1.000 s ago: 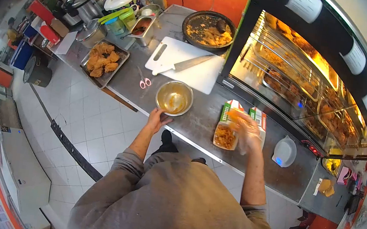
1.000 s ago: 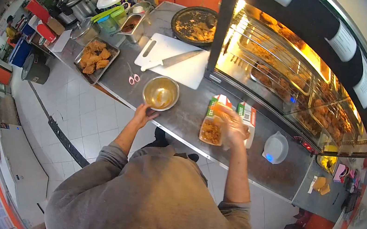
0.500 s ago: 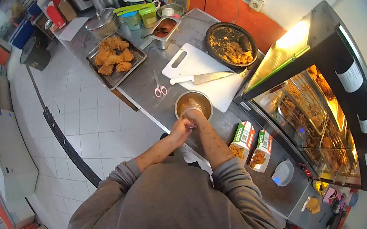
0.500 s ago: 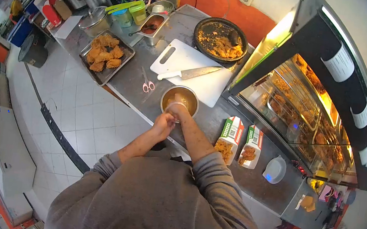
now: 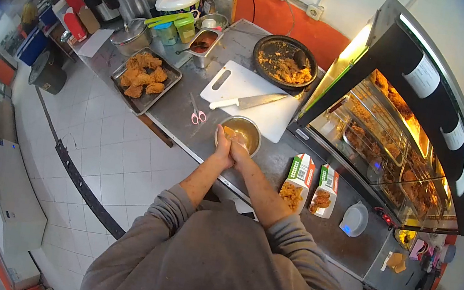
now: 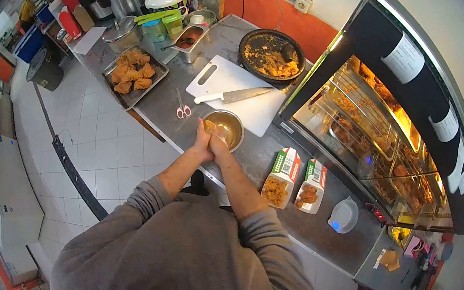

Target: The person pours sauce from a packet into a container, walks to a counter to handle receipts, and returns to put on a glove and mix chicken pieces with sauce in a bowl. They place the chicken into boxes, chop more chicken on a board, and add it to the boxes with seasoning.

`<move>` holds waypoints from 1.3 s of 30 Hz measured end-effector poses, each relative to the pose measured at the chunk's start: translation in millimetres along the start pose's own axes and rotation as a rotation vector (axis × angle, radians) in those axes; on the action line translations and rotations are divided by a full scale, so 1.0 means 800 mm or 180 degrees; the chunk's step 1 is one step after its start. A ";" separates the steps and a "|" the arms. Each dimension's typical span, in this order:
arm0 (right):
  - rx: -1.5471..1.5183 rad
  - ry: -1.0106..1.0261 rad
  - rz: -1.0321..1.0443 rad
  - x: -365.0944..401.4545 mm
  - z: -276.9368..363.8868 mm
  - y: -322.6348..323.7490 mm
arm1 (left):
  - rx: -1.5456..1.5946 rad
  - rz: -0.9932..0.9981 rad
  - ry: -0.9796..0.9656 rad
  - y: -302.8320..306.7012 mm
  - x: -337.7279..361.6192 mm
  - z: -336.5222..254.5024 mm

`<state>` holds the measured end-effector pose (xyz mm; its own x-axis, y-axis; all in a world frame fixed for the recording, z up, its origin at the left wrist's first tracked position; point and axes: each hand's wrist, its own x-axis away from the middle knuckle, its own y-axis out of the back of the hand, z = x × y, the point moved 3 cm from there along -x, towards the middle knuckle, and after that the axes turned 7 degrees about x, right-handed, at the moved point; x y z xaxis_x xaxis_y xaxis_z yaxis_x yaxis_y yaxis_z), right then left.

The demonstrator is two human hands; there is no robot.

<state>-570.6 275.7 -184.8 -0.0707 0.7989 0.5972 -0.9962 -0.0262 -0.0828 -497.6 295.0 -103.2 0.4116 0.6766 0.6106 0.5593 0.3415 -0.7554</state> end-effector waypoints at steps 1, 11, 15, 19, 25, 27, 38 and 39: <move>-0.0172 0.0077 0.0124 0.011 0.006 0.004 | 0.0071 0.0115 -0.0034 0.007 -0.014 0.005; -0.0299 0.0149 -0.1347 0.134 0.021 0.069 | -0.0130 -0.0139 0.0092 0.016 -0.025 -0.015; -0.0986 -0.0242 -0.0784 0.089 -0.026 0.076 | -0.0180 -0.0206 -0.0192 -0.006 0.039 -0.037; -0.1018 0.0267 -0.0931 0.052 -0.054 0.063 | -0.0377 -0.0142 -0.0653 -0.012 0.035 -0.155; -0.0849 0.0701 -0.0964 0.035 0.041 0.048 | -0.0337 -0.0450 -0.1217 0.027 -0.153 -0.352; -0.0973 0.0702 -0.0985 0.003 0.091 0.043 | -0.0135 -0.0571 -0.1137 0.032 -0.202 -0.379; -0.2451 0.1237 -0.1726 -0.428 0.353 0.020 | -0.1059 -0.0642 -0.1889 0.039 -0.240 -0.469; -0.2361 0.1209 -0.1583 -0.462 0.361 0.009 | -0.1166 -0.0534 -0.2001 0.050 -0.252 -0.477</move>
<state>-566.5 -193.2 -175.4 0.5007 0.7605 0.4134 -0.6136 0.6487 -0.4502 -283.8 -76.9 -165.8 -0.1279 0.9175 0.3765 0.8275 0.3080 -0.4694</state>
